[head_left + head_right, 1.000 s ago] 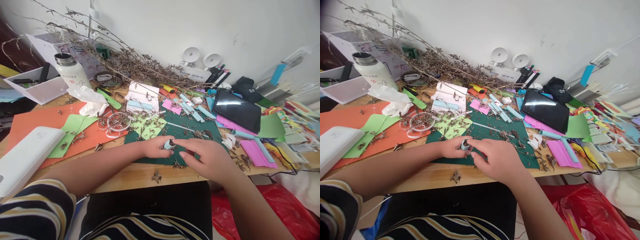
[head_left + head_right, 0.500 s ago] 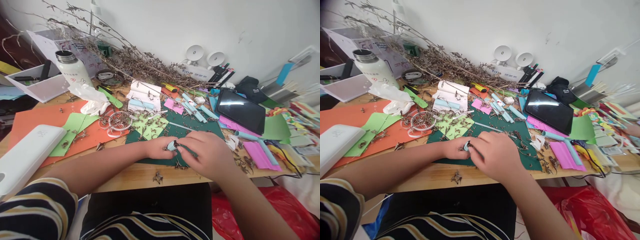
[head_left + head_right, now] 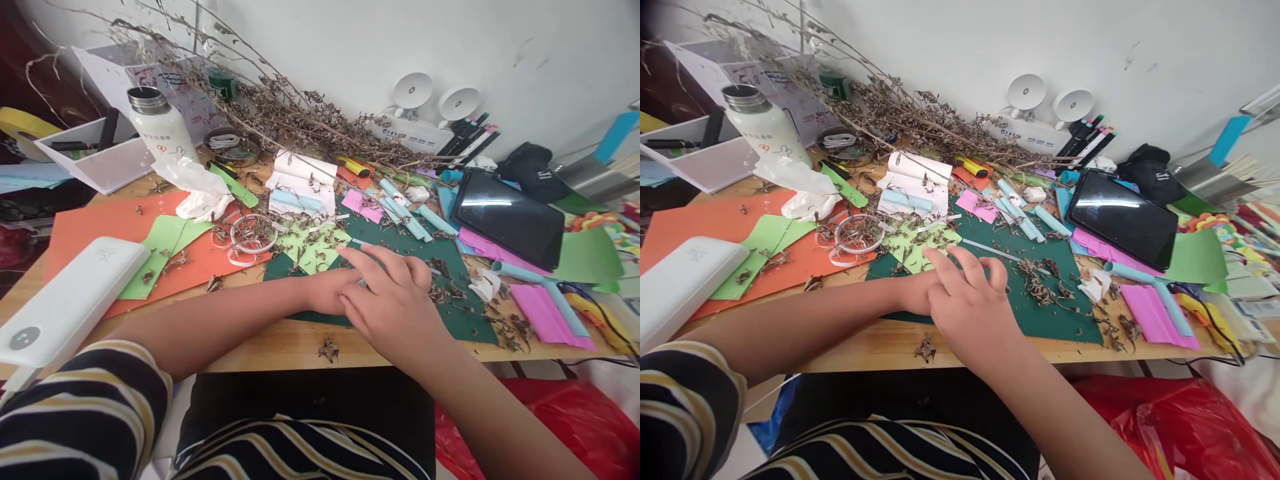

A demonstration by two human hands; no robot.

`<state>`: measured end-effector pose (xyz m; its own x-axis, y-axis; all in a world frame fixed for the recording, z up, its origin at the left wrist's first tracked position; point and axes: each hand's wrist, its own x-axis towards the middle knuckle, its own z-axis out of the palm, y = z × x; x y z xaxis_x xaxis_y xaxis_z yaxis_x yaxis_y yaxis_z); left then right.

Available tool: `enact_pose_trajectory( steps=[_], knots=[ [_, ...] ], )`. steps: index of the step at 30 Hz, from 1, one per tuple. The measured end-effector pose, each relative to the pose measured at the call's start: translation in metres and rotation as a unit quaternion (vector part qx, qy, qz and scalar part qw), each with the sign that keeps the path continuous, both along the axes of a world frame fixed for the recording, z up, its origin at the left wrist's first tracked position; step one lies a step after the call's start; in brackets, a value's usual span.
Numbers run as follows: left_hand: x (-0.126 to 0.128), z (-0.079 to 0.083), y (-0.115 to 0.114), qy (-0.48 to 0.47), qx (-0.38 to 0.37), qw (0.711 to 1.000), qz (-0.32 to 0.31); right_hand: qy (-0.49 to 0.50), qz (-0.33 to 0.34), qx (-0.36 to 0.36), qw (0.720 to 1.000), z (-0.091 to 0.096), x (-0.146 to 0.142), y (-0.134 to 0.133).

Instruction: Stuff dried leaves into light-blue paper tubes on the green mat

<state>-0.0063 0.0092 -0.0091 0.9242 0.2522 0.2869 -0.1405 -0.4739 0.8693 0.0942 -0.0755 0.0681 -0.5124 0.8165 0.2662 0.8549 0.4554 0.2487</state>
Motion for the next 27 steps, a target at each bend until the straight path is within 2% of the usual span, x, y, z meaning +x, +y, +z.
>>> enact_pose_trajectory(
  steps=[2,6,10,13,18,21,24,27],
  knots=[
    [0.001,0.0,-0.001,0.019,-0.011,1.0,0.013,0.061,-0.006,0.024,0.998,0.004,0.006,-0.002],
    [0.001,0.0,-0.002,0.046,-0.038,0.997,0.04,0.174,-0.067,0.071,0.98,0.008,0.021,-0.003],
    [0.001,0.002,-0.003,0.057,-0.043,0.997,0.042,0.197,-0.075,0.01,0.977,0.004,0.026,0.001],
    [0.002,0.003,-0.003,0.049,-0.039,0.998,0.031,0.18,-0.073,-0.048,0.98,0.006,0.028,0.003],
    [0.0,0.004,-0.004,0.048,-0.033,0.998,0.028,0.074,-0.016,-0.118,0.99,0.019,0.03,0.0],
    [-0.002,0.003,-0.005,0.044,-0.028,0.998,0.032,0.018,-0.008,-0.147,0.989,0.027,0.031,0.0],
    [-0.001,0.002,-0.004,0.02,-0.044,0.998,0.036,0.039,-0.015,-0.11,0.993,0.026,0.033,-0.004],
    [0.001,0.001,-0.003,0.016,-0.069,0.997,0.031,0.187,-0.048,0.026,0.981,0.007,0.031,-0.02]
  ],
)
